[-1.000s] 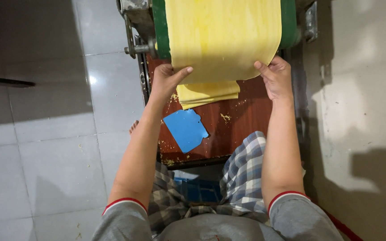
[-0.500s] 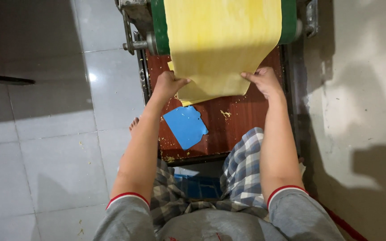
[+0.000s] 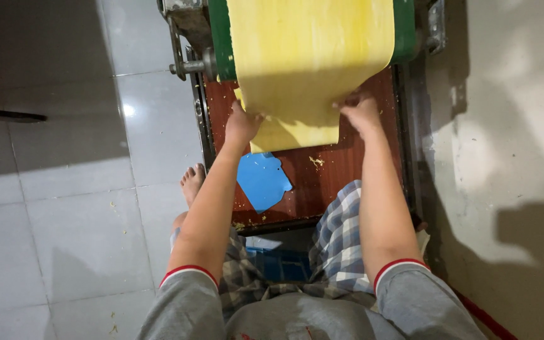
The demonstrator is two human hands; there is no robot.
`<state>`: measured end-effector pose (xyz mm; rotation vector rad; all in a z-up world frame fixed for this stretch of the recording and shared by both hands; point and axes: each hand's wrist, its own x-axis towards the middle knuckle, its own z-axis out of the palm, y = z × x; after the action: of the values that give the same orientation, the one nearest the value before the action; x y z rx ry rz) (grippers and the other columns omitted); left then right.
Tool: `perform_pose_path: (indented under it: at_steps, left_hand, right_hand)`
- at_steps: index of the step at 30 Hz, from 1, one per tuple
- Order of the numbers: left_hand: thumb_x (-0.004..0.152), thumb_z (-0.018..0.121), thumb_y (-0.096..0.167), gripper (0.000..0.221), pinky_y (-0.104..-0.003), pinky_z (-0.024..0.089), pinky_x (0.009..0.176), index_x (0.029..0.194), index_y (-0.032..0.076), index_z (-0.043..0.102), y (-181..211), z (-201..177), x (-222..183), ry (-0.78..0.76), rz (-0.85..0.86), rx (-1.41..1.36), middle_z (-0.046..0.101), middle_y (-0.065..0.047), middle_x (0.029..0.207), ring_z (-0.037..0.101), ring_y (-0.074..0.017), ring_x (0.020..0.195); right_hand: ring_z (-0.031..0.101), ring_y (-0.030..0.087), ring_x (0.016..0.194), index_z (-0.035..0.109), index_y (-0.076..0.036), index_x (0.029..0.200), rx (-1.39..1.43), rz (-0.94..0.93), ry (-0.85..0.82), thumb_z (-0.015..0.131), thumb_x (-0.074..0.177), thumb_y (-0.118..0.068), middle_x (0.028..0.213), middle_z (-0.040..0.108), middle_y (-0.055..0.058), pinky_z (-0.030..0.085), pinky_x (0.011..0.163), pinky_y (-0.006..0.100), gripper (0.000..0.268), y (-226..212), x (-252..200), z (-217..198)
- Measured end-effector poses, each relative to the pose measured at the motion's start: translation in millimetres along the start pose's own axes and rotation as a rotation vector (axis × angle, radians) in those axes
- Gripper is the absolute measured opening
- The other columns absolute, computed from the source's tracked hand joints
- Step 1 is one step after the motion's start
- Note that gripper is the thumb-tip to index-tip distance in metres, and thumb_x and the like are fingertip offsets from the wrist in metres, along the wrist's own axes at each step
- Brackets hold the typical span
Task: The person operates a dough sheeter, feeding yellow dough through the rollers and folding the output into neat stacks. They periodically use a blue plastic scraper to clean the wooden table surface and then transfer the stacked dough sheets to a nearby white table.
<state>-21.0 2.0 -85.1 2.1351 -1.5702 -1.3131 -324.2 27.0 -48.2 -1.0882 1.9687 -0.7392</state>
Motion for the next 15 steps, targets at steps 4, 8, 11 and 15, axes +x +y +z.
perform_pose_path:
  at_steps: [4, 8, 11, 15]
  left_hand:
    - [0.09, 0.075, 0.032, 0.08, -0.062, 0.049, 0.107, 0.149, -0.002, 0.033, 20.1, -24.0, -0.6, 0.096, 0.131, -0.098, 0.061, -0.038, 0.129, 0.06, -0.0537, 0.123]
    - [0.084, 0.077, 0.048, 0.06, -0.056, 0.056, 0.098, 0.127, 0.009, 0.066, 45.6, -57.2, -27.3, 0.133, 0.251, -0.189, 0.072, -0.02, 0.117, 0.067, -0.0411, 0.117]
    - [0.082, 0.076, 0.049, 0.055, -0.054, 0.054, 0.095, 0.116, 0.006, 0.073, 60.9, -75.1, -48.1, 0.131, 0.279, -0.265, 0.074, -0.019, 0.109, 0.068, -0.0404, 0.112]
    - [0.086, 0.08, 0.032, 0.024, -0.026, 0.042, 0.053, 0.085, 0.008, 0.075, 61.2, -73.3, -58.6, 0.194, 0.388, -0.471, 0.048, 0.004, 0.056, 0.046, -0.0072, 0.052]
  right_hand:
    - [0.066, 0.04, 0.119, 0.069, 0.001, 0.121, 0.17, -0.029, 0.013, 0.093, 0.085, -0.02, 0.123, 0.067, 0.027, 0.045, 0.11, 0.048, 0.048, -25.4, -8.2, -24.1]
    - [0.071, 0.021, 0.105, 0.073, 0.0, 0.115, 0.473, -0.352, -0.025, 0.09, 0.083, -0.003, 0.112, 0.074, 0.013, 0.056, 0.1, 0.037, 0.036, -14.1, 4.6, -31.4]
    - [0.072, 0.018, 0.105, 0.071, -0.001, 0.113, 0.648, -0.41, -0.021, 0.088, 0.084, 0.002, 0.111, 0.074, 0.011, 0.059, 0.1, 0.035, 0.033, -26.5, 3.9, -34.1]
    - [0.07, 0.011, 0.094, 0.071, -0.003, 0.099, 0.791, -0.44, 0.028, 0.091, 0.083, 0.003, 0.094, 0.073, 0.006, 0.059, 0.096, 0.031, 0.026, -48.0, -10.3, -36.0]
